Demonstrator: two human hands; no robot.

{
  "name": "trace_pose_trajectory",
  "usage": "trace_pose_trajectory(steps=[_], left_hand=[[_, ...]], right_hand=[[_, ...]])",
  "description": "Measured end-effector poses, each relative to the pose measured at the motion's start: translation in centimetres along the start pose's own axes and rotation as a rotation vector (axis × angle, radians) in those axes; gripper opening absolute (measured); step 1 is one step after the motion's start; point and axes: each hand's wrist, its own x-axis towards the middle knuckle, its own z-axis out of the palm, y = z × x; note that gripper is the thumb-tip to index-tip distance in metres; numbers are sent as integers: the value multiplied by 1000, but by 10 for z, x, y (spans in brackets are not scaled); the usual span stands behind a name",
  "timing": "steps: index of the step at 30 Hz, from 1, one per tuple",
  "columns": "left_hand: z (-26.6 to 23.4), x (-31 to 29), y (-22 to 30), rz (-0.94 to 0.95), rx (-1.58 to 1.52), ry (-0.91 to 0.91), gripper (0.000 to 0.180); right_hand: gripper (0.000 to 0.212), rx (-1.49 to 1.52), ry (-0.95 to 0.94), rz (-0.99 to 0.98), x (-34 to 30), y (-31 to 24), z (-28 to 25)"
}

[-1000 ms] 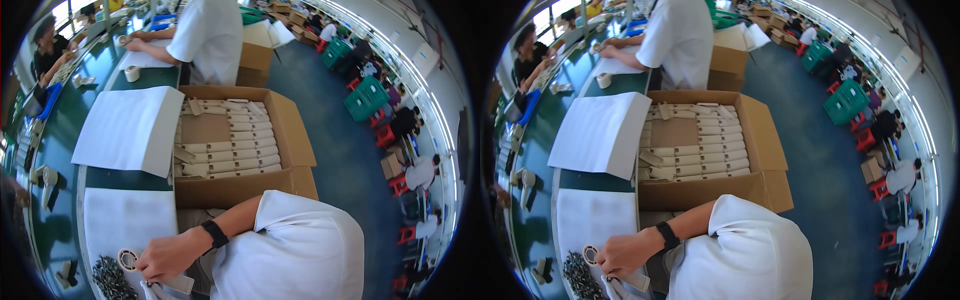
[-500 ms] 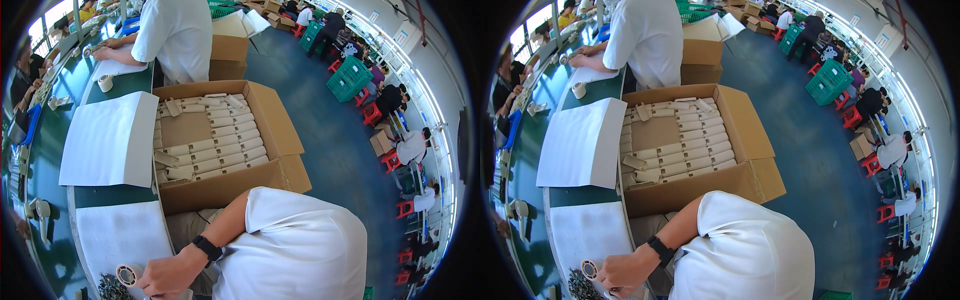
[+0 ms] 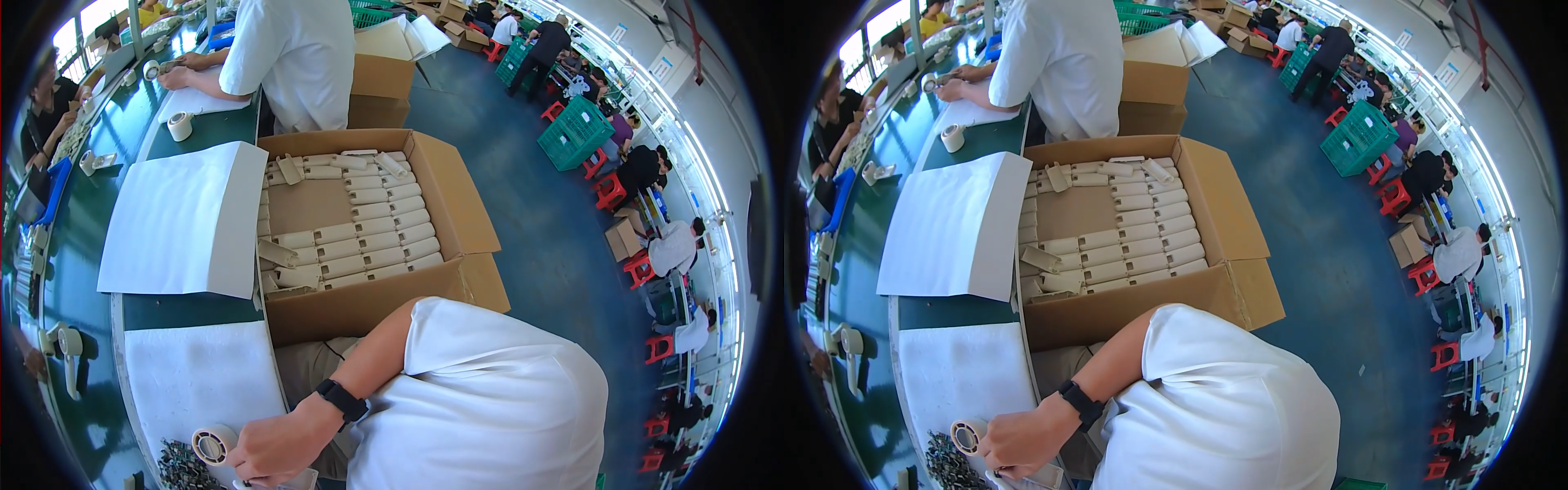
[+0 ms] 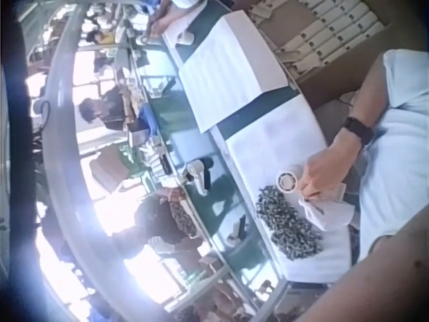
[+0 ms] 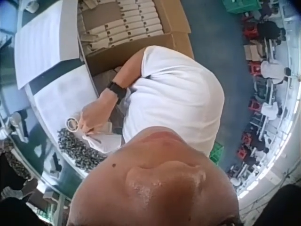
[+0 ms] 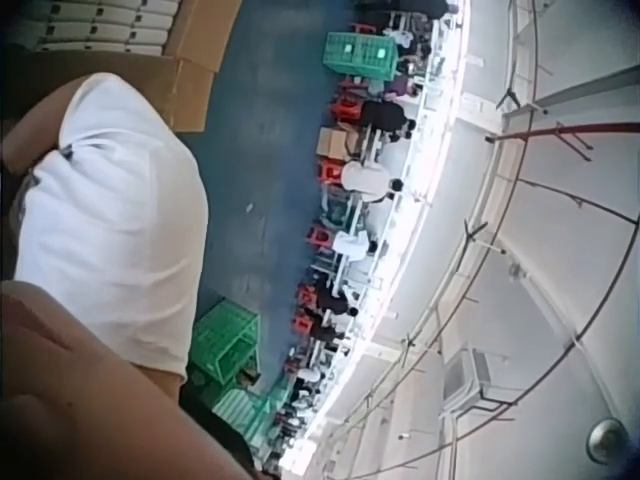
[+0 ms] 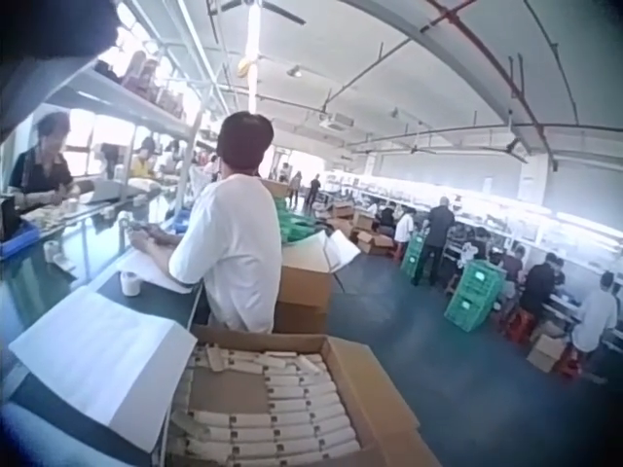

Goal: Assembling small electronic components by picking them from a pile and placing them into a white fixture/holder on an assembly line.

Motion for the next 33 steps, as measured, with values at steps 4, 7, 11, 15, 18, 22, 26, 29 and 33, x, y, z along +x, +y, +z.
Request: trace_pose_trajectory(steps=[4, 7, 11, 15, 18, 22, 26, 29, 33], left_hand=[[-8, 4, -4, -119, -59, -138, 34], [-15, 10, -6, -203, -108, -250, 37], [-13, 15, 1, -178, -125, -258, 36], [-14, 16, 5, -161, -136, -249, 36], [-16, 16, 6, -150, -139, -237, 36], [-15, 15, 7, -128, -148, -225, 35], [-12, 19, -11, -239, -207, -216, 33], [-15, 17, -9, -254, -223, -194, 32], [-15, 14, 16, -63, -200, -145, 31]], right_hand=[[24, -2, -18, 37, 2, -1, -1], [24, -5, -29, 60, 3, -1, -6], [24, -56, -45, 71, 6, 0, -12], [24, -99, -48, 70, 8, 0, -14], [24, -89, -71, 74, 9, 1, -16], [23, -25, -14, 74, 10, 6, -16], [21, 46, -1, 104, 9, 10, -14], [19, 80, -112, 87, 10, 12, -22], [45, 39, 189, -15, 21, 12, -37]])
